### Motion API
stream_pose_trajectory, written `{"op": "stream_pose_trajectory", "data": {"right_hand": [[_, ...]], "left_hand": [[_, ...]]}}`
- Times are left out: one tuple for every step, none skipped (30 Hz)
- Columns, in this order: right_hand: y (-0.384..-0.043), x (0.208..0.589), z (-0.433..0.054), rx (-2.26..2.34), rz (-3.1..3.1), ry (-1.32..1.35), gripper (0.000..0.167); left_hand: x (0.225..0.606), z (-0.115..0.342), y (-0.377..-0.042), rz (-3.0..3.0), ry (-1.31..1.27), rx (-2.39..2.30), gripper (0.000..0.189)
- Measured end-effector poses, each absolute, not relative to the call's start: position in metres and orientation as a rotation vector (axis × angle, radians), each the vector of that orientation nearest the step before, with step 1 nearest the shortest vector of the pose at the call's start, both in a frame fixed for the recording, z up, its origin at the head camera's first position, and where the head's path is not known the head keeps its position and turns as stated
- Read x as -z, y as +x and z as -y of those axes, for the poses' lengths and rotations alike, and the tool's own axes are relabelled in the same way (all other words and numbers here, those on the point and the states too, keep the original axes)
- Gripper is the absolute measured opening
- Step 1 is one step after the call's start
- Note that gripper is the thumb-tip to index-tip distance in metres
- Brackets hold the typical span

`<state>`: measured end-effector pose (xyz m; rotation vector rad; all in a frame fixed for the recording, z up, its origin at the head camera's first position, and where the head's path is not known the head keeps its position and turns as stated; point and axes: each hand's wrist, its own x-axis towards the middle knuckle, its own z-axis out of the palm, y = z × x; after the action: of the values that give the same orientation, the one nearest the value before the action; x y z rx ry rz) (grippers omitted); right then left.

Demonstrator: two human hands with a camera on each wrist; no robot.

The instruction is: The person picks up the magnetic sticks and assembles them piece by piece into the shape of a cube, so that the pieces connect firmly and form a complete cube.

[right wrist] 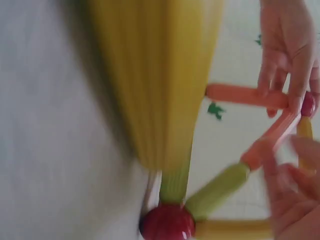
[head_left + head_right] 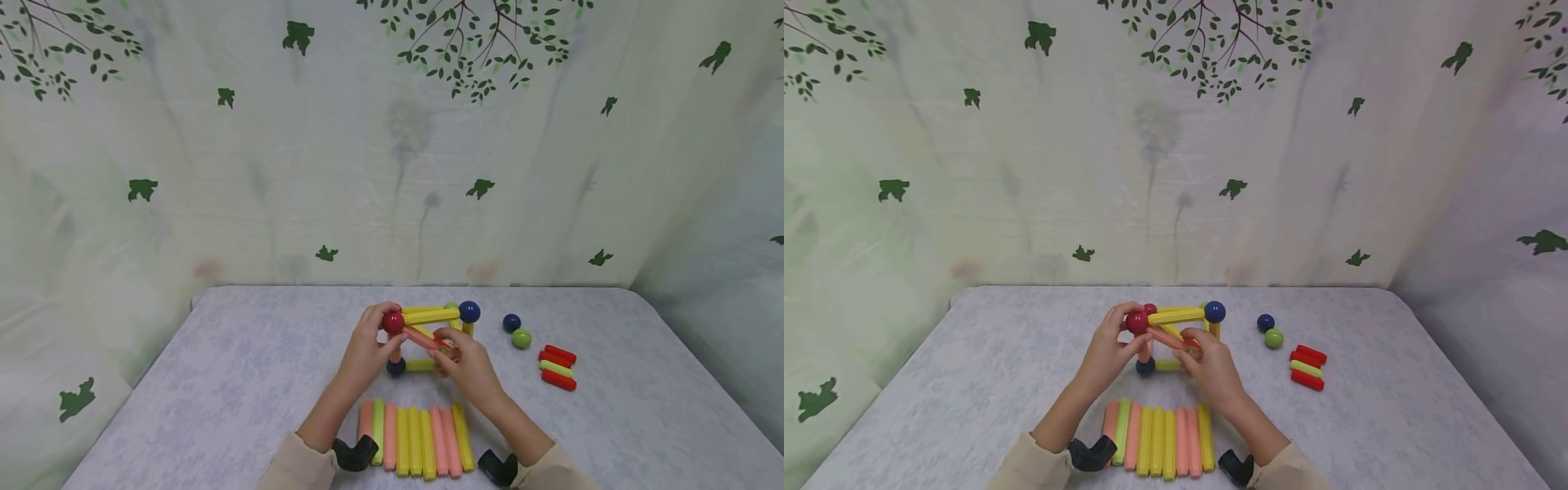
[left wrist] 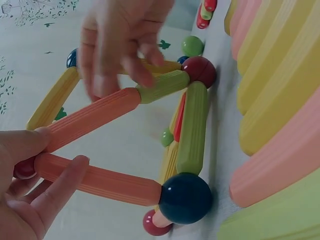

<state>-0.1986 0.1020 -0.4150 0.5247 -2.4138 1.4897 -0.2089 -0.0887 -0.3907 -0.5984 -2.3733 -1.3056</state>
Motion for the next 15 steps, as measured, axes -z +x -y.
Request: {"op": "stream_pose_trajectory", "data": {"right_hand": [[-0.198, 0.413, -0.106, -1.444, 2.346, 0.564, 0.024], [-0.199, 0.41, -0.11, -1.382, 2.271, 0.586, 0.024], [-0.199, 0.407, -0.114, -1.31, 2.197, 0.592, 0.025], [-0.2, 0.404, -0.119, -1.237, 2.144, 0.579, 0.026], [-0.202, 0.401, -0.123, -1.167, 2.119, 0.553, 0.03], [-0.204, 0.398, -0.127, -1.133, 2.117, 0.518, 0.035], [-0.205, 0.397, -0.131, -1.119, 2.144, 0.489, 0.042], [-0.207, 0.396, -0.134, -1.137, 2.193, 0.465, 0.048], [-0.209, 0.397, -0.136, -1.173, 2.259, 0.454, 0.054], [-0.211, 0.397, -0.138, -1.221, 2.329, 0.447, 0.058], [-0.213, 0.398, -0.14, -1.272, 2.389, 0.438, 0.061], [-0.215, 0.4, -0.141, -1.327, 2.429, 0.434, 0.061], [-0.216, 0.402, -0.142, -1.372, 2.454, 0.432, 0.061], [-0.217, 0.403, -0.143, -1.406, 2.467, 0.427, 0.061], [-0.218, 0.404, -0.143, -1.417, 2.473, 0.426, 0.06]], "left_hand": [[0.391, 0.088, -0.209, 2.369, -0.6, 1.312, 0.045], [0.392, 0.088, -0.209, 2.364, -0.602, 1.323, 0.045], [0.392, 0.088, -0.209, 2.36, -0.605, 1.333, 0.045], [0.392, 0.088, -0.209, 2.352, -0.612, 1.339, 0.045], [0.392, 0.087, -0.209, 2.351, -0.608, 1.348, 0.045], [0.392, 0.087, -0.209, 2.348, -0.607, 1.357, 0.045], [0.392, 0.086, -0.209, 2.344, -0.605, 1.37, 0.044], [0.392, 0.086, -0.208, 2.343, -0.601, 1.383, 0.044], [0.392, 0.085, -0.208, 2.342, -0.597, 1.395, 0.044], [0.392, 0.085, -0.208, 2.34, -0.593, 1.415, 0.044], [0.393, 0.084, -0.208, 2.343, -0.582, 1.433, 0.045], [0.393, 0.084, -0.208, 2.341, -0.58, 1.441, 0.046], [0.393, 0.085, -0.209, 2.338, -0.579, 1.439, 0.046], [0.393, 0.085, -0.211, 2.338, -0.577, 1.428, 0.047], [0.394, 0.086, -0.212, 2.336, -0.573, 1.415, 0.048]]}}
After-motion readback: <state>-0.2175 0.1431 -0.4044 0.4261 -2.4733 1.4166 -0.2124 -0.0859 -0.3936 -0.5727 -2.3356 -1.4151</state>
